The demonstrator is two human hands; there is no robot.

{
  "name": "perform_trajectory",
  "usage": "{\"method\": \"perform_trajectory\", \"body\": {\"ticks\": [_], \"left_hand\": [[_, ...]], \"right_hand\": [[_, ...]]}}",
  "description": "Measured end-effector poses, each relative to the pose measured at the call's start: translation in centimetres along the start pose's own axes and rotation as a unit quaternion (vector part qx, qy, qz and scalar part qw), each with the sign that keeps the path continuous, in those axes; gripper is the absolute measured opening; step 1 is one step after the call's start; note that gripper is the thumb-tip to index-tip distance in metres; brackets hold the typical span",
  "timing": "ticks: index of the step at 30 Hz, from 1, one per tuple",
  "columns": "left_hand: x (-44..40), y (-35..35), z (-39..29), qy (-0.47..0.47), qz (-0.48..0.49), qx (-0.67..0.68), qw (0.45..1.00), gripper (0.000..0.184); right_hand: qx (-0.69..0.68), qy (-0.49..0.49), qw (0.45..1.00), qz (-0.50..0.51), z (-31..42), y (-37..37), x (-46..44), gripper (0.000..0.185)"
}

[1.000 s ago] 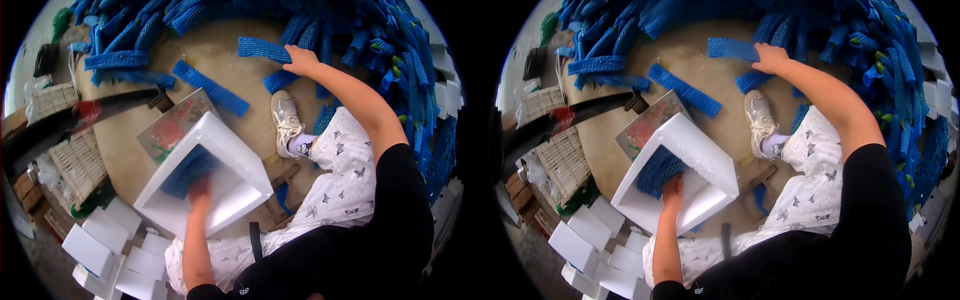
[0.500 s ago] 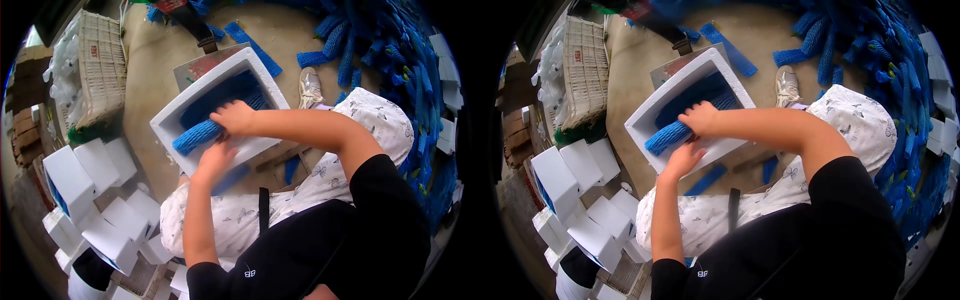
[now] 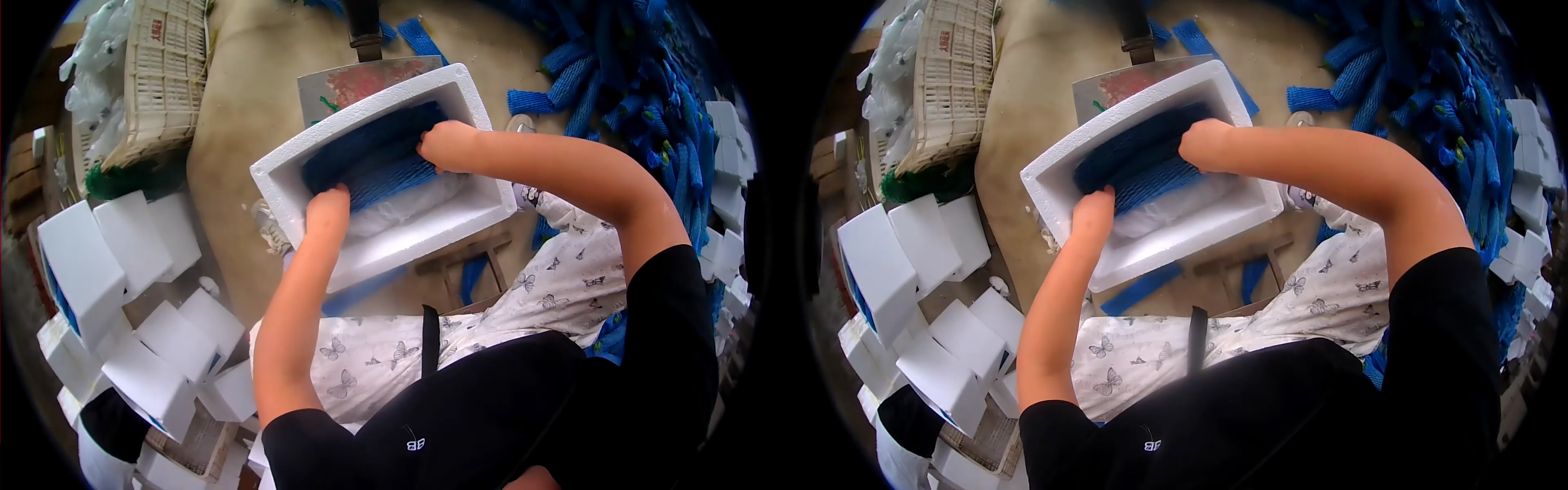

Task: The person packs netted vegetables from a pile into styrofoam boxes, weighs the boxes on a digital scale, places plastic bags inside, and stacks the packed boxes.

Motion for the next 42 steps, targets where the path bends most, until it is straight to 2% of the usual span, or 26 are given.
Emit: {"method": "perform_trajectory", "body": {"ticks": [2, 4, 5, 7, 8, 10, 12, 14, 16, 18, 20, 22, 23, 24, 27, 29, 30, 32, 35, 36, 38, 40, 42], "left_hand": [[-0.6, 0.1, -0.3, -0.02, -0.002, -0.022, 1.0, 0.013], [-0.5, 0.7, -0.6, -0.027, -0.015, -0.046, 0.998, 0.015], [-0.8, 0.8, -1.0, -0.011, 0.019, -0.055, 0.998, 0.016], [-1.3, 0.8, -1.5, 0.007, 0.043, -0.066, 0.997, 0.02], [-1.4, 1.1, -1.7, 0.022, 0.081, -0.076, 0.994, 0.02], [-1.2, 1.3, -1.2, -0.051, 0.085, -0.086, 0.991, 0.02], [-2.0, 1.4, -0.7, -0.087, 0.104, -0.088, 0.987, 0.019], [-2.1, 1.9, -1.0, -0.102, 0.126, -0.1, 0.982, 0.018], [-1.5, 1.9, -1.5, -0.107, 0.098, -0.161, 0.976, 0.017], [-1.4, 1.0, -1.8, -0.101, 0.1, -0.151, 0.978, 0.017], [-2.0, 0.7, -2.0, -0.087, 0.099, -0.139, 0.982, 0.017], [-2.1, 0.5, -2.2, -0.07, 0.141, -0.124, 0.98, 0.017], [-2.3, 0.7, -2.4, -0.032, 0.173, -0.118, 0.977, 0.018], [-2.5, 0.9, -2.3, -0.03, 0.171, -0.119, 0.978, 0.018], [-2.6, 0.7, -1.9, -0.044, 0.17, -0.104, 0.979, 0.019], [-3.4, 1.3, -0.8, -0.1, 0.196, -0.097, 0.971, 0.02], [-4.0, 1.6, -0.4, -0.148, 0.223, -0.111, 0.957, 0.022], [-2.9, 6.2, -2.0, -0.166, 0.184, -0.108, 0.963, 0.03], [-3.7, 4.8, -1.9, -0.195, 0.176, -0.118, 0.958, 0.032], [-3.7, 4.2, -1.9, -0.198, 0.174, -0.118, 0.958, 0.032], [-2.5, 2.5, -1.8, -0.111, 0.114, -0.095, 0.983, 0.029], [-2.3, 1.0, -2.1, -0.079, 0.094, -0.091, 0.988, 0.015], [-2.6, 1.3, -2.5, -0.085, 0.096, -0.086, 0.988, 0.015]], "right_hand": [[0.01, 0.031, 0.999, 0.008, 0.1, -1.0, -0.4, 0.038], [0.002, 0.008, 0.996, -0.093, 0.6, -1.2, -0.3, 0.035], [0.003, 0.005, 0.995, -0.096, 0.6, -1.0, -0.2, 0.035], [0.0, 0.027, 0.999, 0.025, -0.5, -0.6, -0.7, 0.043], [0.005, 0.018, 1.0, 0.014, -1.6, 0.2, -1.1, 0.043], [0.077, 0.037, 0.995, 0.059, -2.7, -0.5, -1.5, 0.039], [0.137, 0.072, 0.987, 0.046, -1.2, 0.1, -1.2, 0.015], [0.184, 0.076, 0.98, -0.006, -0.5, -0.7, -2.1, 0.01], [0.182, 0.087, 0.979, -0.014, 0.1, -1.1, -1.6, 0.011], [0.197, 0.107, 0.975, 0.006, 0.8, -1.0, -0.7, 0.011], [0.156, 0.113, 0.981, -0.006, 1.1, -1.0, -0.7, 0.011], [0.168, 0.111, 0.979, 0.008, 1.1, -1.0, -0.7, 0.012], [0.161, 0.108, 0.981, 0.011, 1.1, -0.9, -0.5, 0.013], [0.156, 0.104, 0.982, 0.014, 0.9, -0.6, -0.5, 0.013], [0.145, 0.074, 0.986, 0.034, 0.8, -0.9, -0.9, 0.014], [0.142, 0.065, 0.987, 0.03, 1.0, -0.4, -0.6, 0.014], [0.147, 0.065, 0.985, 0.063, 1.5, -0.2, -0.3, 0.015], [0.158, 0.06, 0.981, 0.092, 0.4, 0.2, -1.3, 0.015], [0.151, 0.089, 0.977, 0.12, 0.1, -1.4, -2.3, 0.016], [0.156, 0.09, 0.979, 0.1, 0.0, -1.7, -2.1, 0.015], [0.169, 0.096, 0.979, 0.065, 0.7, -1.1, -0.9, 0.014], [0.158, 0.063, 0.983, 0.065, 0.8, -0.7, -0.4, 0.015], [0.132, 0.072, 0.987, 0.05, 1.0, -1.6, -0.3, 0.012]]}}
Point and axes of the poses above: each hand's wrist, its own x-axis away from the middle knuckle, its own y-axis out of the back of the hand, z = x × y, the point moved 3 cm from there along -x, towards the middle knuckle, and after that the axes turned 7 degrees about z, right-handed, at the moved point
